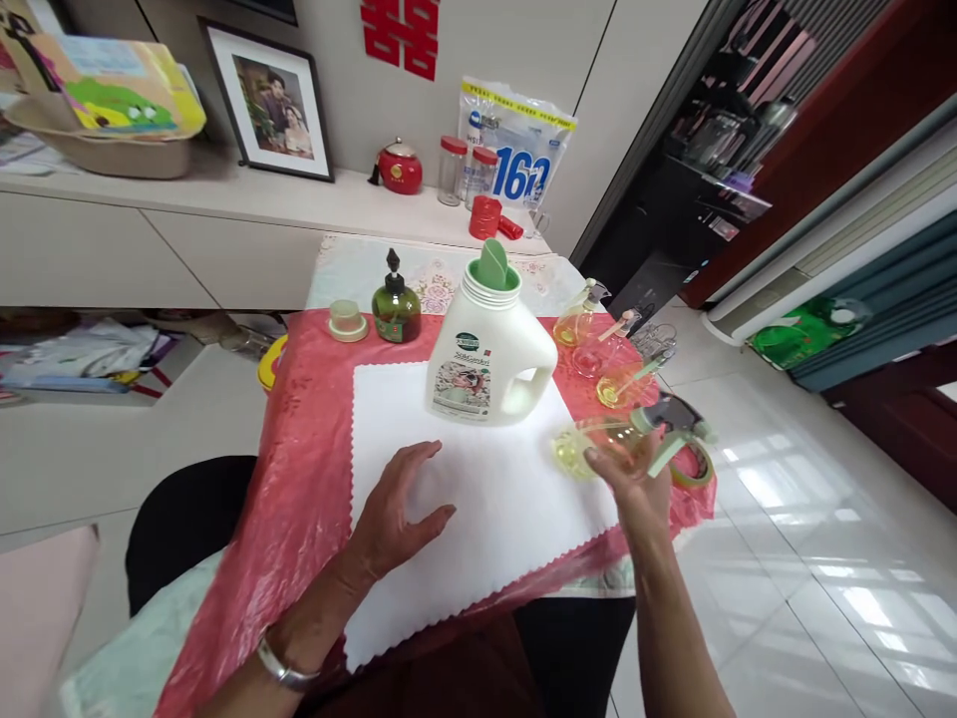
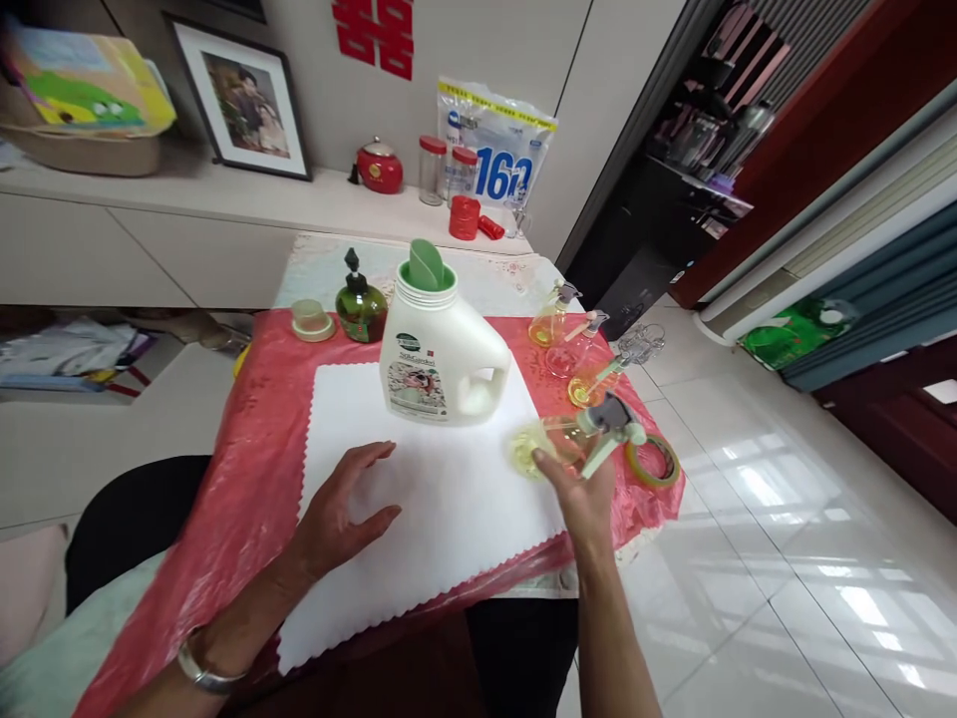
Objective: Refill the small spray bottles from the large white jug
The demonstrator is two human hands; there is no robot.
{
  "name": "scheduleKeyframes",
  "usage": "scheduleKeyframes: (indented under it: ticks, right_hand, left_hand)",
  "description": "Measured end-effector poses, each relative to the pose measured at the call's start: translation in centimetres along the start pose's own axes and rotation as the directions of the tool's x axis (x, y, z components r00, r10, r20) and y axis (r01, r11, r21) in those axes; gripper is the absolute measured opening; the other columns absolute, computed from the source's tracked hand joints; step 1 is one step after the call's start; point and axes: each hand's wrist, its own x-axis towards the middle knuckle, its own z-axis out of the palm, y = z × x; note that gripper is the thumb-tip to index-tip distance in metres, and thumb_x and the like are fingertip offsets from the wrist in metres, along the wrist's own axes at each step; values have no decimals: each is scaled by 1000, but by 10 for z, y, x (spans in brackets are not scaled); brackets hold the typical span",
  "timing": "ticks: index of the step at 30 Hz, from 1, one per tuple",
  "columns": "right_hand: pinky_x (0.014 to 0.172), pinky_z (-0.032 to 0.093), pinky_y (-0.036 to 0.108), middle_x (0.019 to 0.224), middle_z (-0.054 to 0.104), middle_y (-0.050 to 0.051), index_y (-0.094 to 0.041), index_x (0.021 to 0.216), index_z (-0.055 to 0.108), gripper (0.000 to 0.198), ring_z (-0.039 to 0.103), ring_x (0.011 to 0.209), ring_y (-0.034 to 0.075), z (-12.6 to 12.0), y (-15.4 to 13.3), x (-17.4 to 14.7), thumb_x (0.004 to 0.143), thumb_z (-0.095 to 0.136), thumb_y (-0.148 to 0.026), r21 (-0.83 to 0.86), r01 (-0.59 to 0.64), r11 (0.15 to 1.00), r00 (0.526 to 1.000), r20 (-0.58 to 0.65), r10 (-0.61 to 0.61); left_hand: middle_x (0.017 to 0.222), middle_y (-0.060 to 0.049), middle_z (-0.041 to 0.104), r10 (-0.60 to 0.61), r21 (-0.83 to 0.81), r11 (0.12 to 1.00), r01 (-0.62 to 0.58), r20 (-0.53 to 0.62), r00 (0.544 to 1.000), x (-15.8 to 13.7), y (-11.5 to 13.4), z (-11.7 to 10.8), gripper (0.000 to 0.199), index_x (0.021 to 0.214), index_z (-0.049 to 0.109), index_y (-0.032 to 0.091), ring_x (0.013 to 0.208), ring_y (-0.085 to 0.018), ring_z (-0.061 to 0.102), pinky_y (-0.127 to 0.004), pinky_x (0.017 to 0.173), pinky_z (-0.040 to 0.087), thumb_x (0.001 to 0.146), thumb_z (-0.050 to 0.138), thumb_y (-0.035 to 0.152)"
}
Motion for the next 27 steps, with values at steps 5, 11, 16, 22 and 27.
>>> scheduleKeyframes:
  ticks: [5,11,16,22,27]
  right_hand:
    - [88,54,36,114,62,10,-13,119,58,80,63,102,26,-42,18,32,59,89,-57,-136,-13,991,970,-241,-20]
    - [83,48,30,105,62,6,-15,115,58,75,60,91,20,-60,35,59,59,81,-59,-284,-76,956,921,-387,-42]
    - [76,41,27,97,59,3,-16,108,56,72,53,81,16,-67,52,82,58,74,-65,-402,-139,905,898,-436,-56]
    - [78,39,28,96,56,3,-17,105,52,76,51,83,17,-68,73,98,57,68,-73,-479,-137,867,904,-419,-88]
    - [85,40,30,106,55,7,-17,109,51,75,50,93,19,-62,76,92,63,64,-75,-519,-76,852,910,-385,-153]
  left_hand:
    - [132,-12,61,31,8,999,-31,-4,1000,2,2,-2,58,141,47,23,123,-30,63,-50,105,56,87,66,33]
    - [130,-11,62,43,30,999,-42,-13,999,2,3,-2,57,141,47,24,121,-28,64,-48,104,57,88,66,32]
    - [130,-11,61,42,49,998,-42,-8,999,2,2,-1,55,140,46,24,120,-28,64,-49,103,58,89,64,32]
    - [127,-11,63,24,66,998,-23,-10,1000,2,3,-2,52,138,48,24,118,-28,65,-49,102,59,89,63,34]
    - [125,-10,62,32,67,997,-30,-37,999,2,3,0,51,139,47,24,111,-26,67,-47,98,60,90,62,29]
